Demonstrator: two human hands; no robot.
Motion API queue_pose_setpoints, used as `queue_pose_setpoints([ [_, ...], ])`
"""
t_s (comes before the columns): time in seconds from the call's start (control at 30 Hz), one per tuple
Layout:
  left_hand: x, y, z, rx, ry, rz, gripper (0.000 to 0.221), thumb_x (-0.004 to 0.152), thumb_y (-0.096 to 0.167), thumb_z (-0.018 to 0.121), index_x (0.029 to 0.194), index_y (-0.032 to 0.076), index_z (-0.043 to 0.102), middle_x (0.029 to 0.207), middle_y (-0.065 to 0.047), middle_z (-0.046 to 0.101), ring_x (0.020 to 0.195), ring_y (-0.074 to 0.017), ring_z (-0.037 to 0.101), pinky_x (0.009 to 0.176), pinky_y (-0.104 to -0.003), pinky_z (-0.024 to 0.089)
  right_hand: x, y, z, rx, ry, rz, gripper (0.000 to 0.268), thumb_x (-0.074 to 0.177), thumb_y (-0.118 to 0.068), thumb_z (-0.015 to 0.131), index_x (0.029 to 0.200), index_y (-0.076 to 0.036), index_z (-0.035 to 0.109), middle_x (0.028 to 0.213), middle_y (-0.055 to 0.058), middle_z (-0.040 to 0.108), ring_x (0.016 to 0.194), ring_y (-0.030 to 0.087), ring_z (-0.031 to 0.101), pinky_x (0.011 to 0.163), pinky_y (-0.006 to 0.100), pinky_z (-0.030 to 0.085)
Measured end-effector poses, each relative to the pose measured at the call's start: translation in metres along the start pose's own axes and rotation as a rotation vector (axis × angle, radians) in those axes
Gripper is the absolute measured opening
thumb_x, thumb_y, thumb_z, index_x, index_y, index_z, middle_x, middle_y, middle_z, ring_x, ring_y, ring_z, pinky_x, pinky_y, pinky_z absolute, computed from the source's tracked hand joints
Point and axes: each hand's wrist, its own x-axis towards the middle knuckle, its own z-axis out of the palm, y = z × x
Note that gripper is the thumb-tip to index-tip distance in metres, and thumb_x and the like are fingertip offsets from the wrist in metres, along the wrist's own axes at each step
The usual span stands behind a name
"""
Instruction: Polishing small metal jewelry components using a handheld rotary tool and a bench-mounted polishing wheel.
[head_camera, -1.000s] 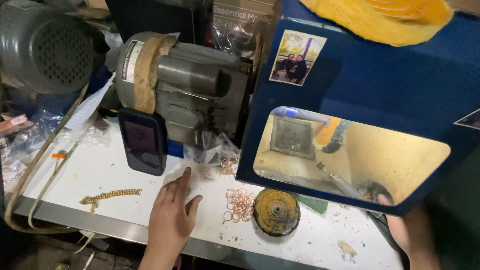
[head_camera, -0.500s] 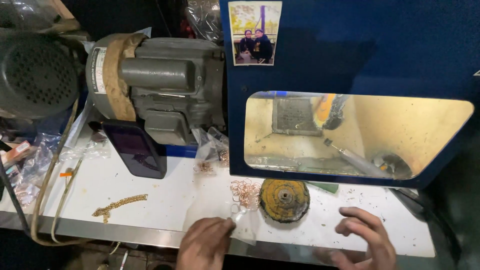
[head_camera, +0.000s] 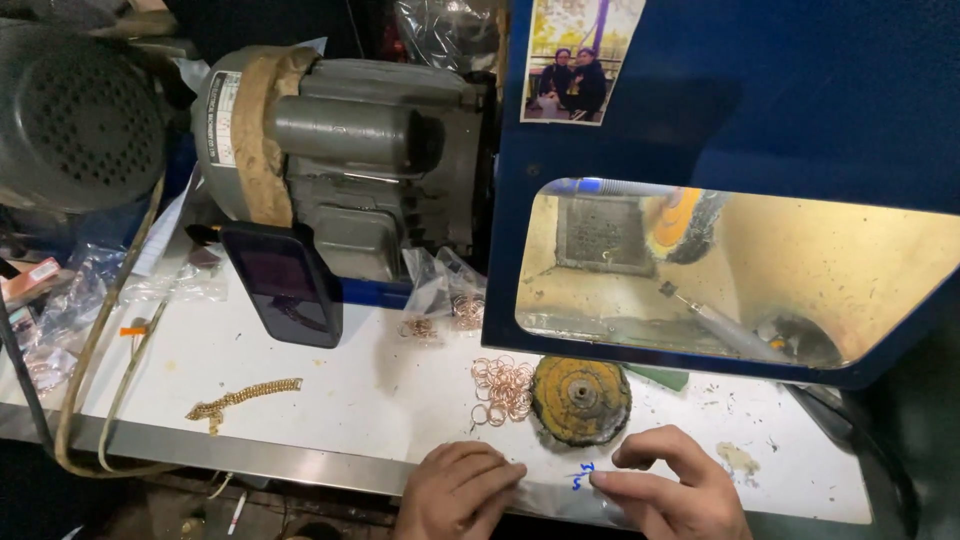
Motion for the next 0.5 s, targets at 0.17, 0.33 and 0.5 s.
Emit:
queue_pose_setpoints([
  [0.17,0.02,0.017,-0.002,-0.029,0.121,-0.1,0.01,0.08,0.018,0.087,0.085,0.016,0.078,0.075,0.002,0.076,0.072,-0.018,0.069,0.068,-0.03,0.054,-0.007,0.001,0.001,-0.086,0.024,0.088,0.023,0.087,-0.014,0.069,0.105,-0.018,0.083,0.087,0.003,0.069,0.068,0.015,0.066,0.06,0.028,0.054],
  [0.33,0.011,0.012,-0.004,-0.02,0.081,-0.264,0.014,0.074,0.026,0.091,0.08,0.019,0.081,0.072,0.005,0.079,0.07,-0.0154,0.07,0.068,-0.029,0.055,0.006,-0.009,0.004,-0.002,0.19,-0.077,0.005,0.083,-0.018,0.073,0.082,-0.013,0.074,0.08,0.004,0.076,0.062,0.013,0.073,0.06,0.022,0.058],
  [0.5,-0.001,0.003,-0.011,-0.024,-0.355,-0.993,0.024,0.077,0.044,0.082,0.099,0.035,0.086,0.094,0.01,0.082,0.095,-0.0068,0.074,0.078,-0.027,0.067,-0.008,-0.008,-0.01,-0.235,-0.038,-0.124,0.018,0.081,-0.023,0.081,0.099,-0.023,0.079,0.091,-0.006,0.07,0.066,0.011,0.064,0.062,0.023,0.054],
])
